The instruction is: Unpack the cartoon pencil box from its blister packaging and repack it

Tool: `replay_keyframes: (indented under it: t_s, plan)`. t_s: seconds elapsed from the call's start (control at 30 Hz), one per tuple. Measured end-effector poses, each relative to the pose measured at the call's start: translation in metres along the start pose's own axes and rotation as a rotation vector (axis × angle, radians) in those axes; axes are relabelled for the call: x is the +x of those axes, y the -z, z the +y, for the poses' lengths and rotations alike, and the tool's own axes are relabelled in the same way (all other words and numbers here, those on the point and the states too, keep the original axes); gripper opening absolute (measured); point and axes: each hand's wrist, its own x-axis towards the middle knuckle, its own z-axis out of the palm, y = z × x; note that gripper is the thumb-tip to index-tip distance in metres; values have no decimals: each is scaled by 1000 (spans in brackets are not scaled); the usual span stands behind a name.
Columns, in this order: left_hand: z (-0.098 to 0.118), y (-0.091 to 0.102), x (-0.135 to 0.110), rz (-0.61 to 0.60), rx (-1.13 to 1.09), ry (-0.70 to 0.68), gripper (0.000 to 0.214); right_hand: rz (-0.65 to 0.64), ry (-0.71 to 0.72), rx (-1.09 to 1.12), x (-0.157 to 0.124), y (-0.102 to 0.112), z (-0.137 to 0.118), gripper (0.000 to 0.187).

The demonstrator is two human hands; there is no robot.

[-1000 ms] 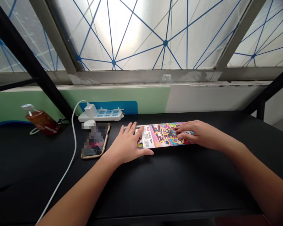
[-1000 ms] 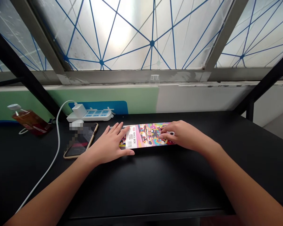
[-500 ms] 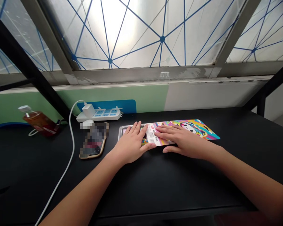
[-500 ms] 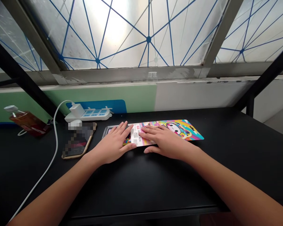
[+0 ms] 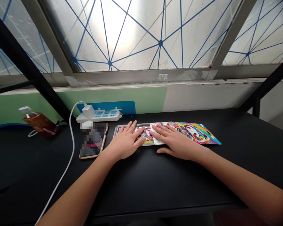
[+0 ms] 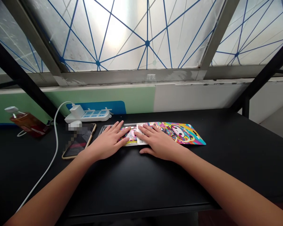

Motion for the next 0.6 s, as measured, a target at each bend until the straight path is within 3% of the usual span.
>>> replay_keyframes:
  t_s: [0.1, 0.37, 0.5, 0.6]
  plan:
    - [-5, 1, 1, -25, -18, 13, 62, 5, 4, 36, -3, -3, 13, 63]
    - [-21, 11, 0, -47, -58, 41, 63, 17, 16, 29, -14, -4, 41, 63]
    - [-20, 15, 0, -100, -75, 48, 64, 115, -12, -36, -46, 1, 60, 67]
    - [-20, 15, 1, -107, -80, 48, 63, 255, -77, -124, -67, 18, 66, 67]
